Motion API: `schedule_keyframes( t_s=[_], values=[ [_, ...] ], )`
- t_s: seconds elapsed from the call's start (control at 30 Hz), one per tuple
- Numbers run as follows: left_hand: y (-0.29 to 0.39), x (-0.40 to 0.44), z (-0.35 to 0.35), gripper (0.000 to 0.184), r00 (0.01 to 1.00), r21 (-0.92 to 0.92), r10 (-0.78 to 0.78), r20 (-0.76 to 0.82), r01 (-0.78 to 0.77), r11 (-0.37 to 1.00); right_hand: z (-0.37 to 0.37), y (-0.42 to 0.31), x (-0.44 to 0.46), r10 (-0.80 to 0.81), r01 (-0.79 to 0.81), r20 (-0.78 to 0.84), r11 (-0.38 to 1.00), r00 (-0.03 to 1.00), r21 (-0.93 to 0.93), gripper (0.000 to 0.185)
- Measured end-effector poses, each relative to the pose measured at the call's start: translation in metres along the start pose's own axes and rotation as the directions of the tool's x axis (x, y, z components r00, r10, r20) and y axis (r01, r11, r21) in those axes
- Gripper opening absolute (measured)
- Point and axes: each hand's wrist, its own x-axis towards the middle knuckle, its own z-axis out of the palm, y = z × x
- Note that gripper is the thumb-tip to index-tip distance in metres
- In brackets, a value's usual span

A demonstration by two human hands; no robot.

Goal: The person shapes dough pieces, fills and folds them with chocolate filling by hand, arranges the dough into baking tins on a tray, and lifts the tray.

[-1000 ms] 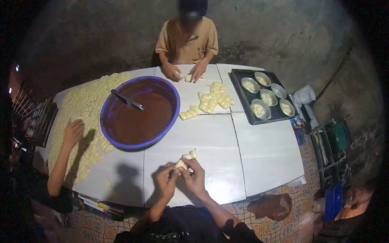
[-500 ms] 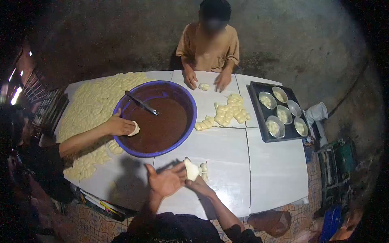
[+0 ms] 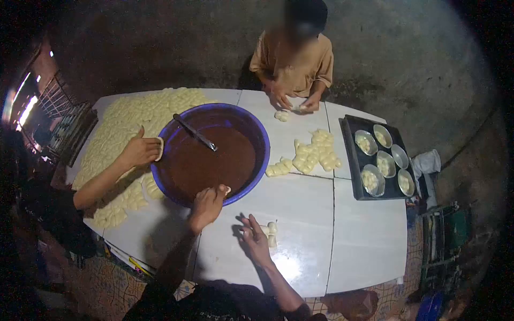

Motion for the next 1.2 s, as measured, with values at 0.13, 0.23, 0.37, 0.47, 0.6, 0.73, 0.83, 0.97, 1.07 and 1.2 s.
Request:
schedule_keyframes(
  t_s=[0.13, 0.23, 0.37, 0.47, 0.6, 0.73, 0.83, 0.97, 1.07, 1.2],
  values=[
    [-0.002, -0.048, 0.006, 0.078, 0.871, -0.851, -0.117, 0.477, 0.491, 0.186, 0.026, -0.023, 0.005, 0.296, -0.209, -0.055, 0.784, 0.954, 0.584, 0.028],
    [0.001, -0.078, 0.026, 0.051, 0.877, -0.901, -0.275, 0.395, 0.428, 0.067, 0.019, -0.012, 0.004, 0.308, -0.212, -0.157, 0.872, 0.938, 0.441, 0.018],
    [0.004, -0.103, 0.031, 0.049, 0.927, -0.784, -0.255, 0.273, 0.368, 0.499, 0.039, -0.032, -0.017, -0.337, 0.247, -0.083, 0.817, 0.938, -0.521, 0.032],
    [0.005, -0.117, 0.035, 0.048, 0.993, -0.710, -0.109, 0.036, 0.102, 0.697, 0.022, -0.028, -0.025, -0.426, 0.422, 0.212, 0.493, 0.880, -0.761, 0.035],
    [0.000, -0.125, 0.031, 0.024, 0.986, -0.630, -0.048, 0.161, 0.140, 0.764, 0.019, -0.040, -0.028, -0.430, 0.392, 0.057, 0.751, 0.901, -0.530, 0.019],
    [-0.016, -0.133, 0.052, 0.019, 0.994, -0.827, -0.016, 0.112, 0.102, 0.553, 0.024, -0.056, -0.030, -0.354, 0.356, 0.112, 0.763, 0.928, -0.539, 0.018],
    [-0.011, -0.134, 0.049, 0.019, 0.951, -0.760, -0.223, 0.212, 0.304, 0.575, 0.031, -0.053, -0.037, -0.389, 0.467, 0.278, 0.574, 0.878, -0.673, 0.016],
    [-0.012, -0.146, 0.064, 0.021, 0.970, -0.810, -0.208, 0.125, 0.221, 0.543, 0.030, -0.047, -0.041, -0.203, 0.190, 0.053, 0.749, 0.978, -0.634, 0.025],
    [-0.020, -0.150, 0.064, 0.011, 0.992, -0.767, -0.108, 0.067, 0.121, 0.630, 0.025, -0.041, -0.040, -0.215, 0.203, 0.083, 0.632, 0.973, -0.747, 0.043],
    [-0.025, -0.151, 0.058, 0.057, 0.986, -0.909, 0.158, 0.051, -0.019, 0.416, 0.017, -0.050, -0.041, 0.434, -0.408, 0.259, 0.901, 0.863, -0.151, 0.041]
  ],
)
